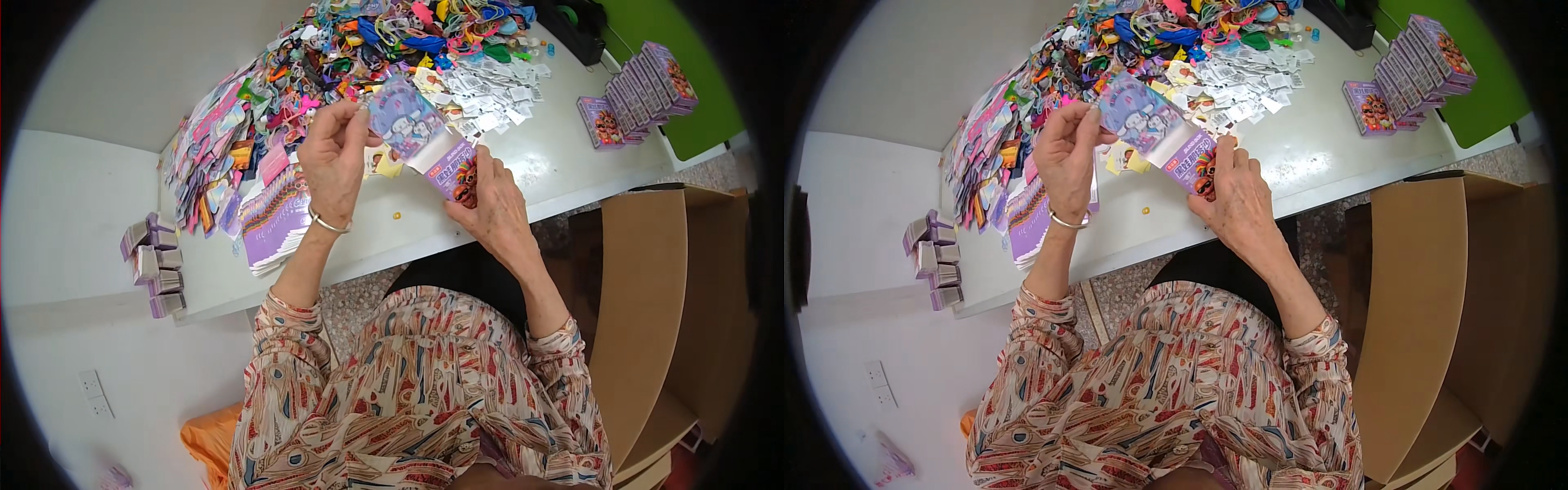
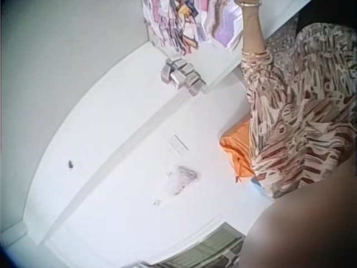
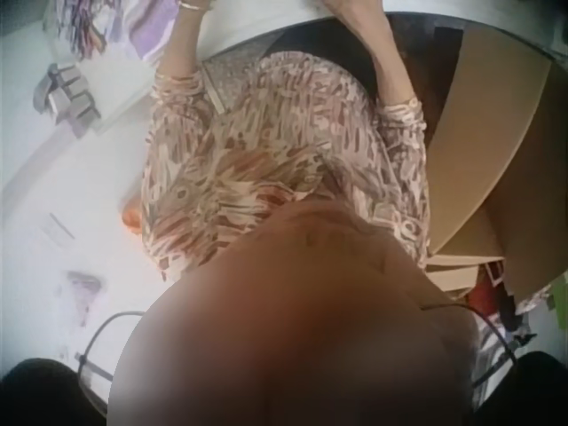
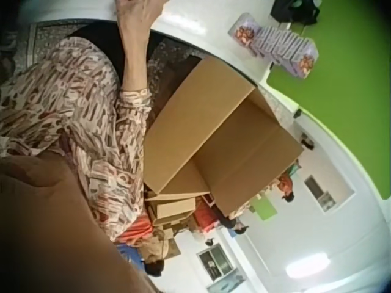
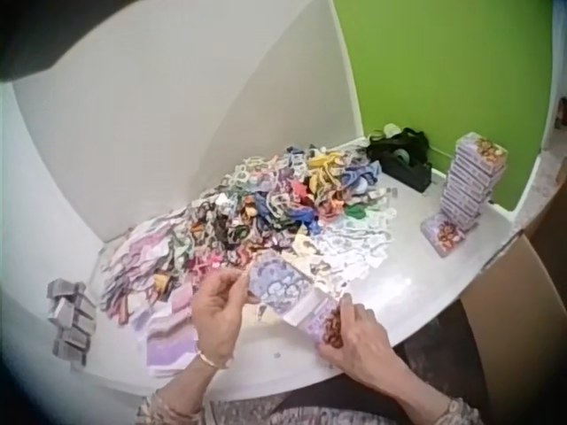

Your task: Assembling and packing small toys and cards into individual display boxes.

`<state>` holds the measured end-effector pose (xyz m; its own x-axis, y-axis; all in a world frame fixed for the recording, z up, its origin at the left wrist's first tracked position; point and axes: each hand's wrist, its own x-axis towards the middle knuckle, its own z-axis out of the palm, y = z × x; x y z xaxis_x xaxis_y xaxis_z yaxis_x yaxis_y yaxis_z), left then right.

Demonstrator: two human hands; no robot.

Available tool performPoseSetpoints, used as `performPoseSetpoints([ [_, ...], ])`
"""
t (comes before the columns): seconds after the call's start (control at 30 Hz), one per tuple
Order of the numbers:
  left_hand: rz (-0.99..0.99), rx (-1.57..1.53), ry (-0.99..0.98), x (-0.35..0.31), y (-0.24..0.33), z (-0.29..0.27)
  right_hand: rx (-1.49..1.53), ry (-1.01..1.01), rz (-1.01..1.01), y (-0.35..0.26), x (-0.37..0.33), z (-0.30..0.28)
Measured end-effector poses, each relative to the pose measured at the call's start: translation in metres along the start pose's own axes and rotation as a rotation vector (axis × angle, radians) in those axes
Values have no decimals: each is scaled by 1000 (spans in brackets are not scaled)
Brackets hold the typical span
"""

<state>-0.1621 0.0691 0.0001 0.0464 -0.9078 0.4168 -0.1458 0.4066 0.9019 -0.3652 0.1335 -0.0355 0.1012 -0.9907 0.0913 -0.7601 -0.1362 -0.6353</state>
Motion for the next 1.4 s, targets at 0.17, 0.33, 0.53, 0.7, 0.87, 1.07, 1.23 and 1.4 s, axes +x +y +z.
performPoseSetpoints([
  [0.17,-21,-25,-16,-6,0,-4,-5,22,11,3,2,0],
  [0.33,-24,-38,-50,-4,15,-8,-27,52,-11,4,2,0],
  [0.53,2,73,-37,-5,24,-10,-68,131,-28,-6,0,0],
  [0.7,-37,164,-111,-13,20,-6,-102,189,-101,-10,-5,3],
  [0.87,-299,-39,-206,-5,26,-15,-55,85,-45,0,-5,2],
  [1.07,-230,-152,-19,21,9,-64,32,85,-4,19,-2,-7],
  [1.23,239,590,-113,21,-6,-50,-33,68,-12,12,-2,0],
  [1.4,-133,321,-419,16,12,-9,-72,95,-57,4,-8,-3],
])
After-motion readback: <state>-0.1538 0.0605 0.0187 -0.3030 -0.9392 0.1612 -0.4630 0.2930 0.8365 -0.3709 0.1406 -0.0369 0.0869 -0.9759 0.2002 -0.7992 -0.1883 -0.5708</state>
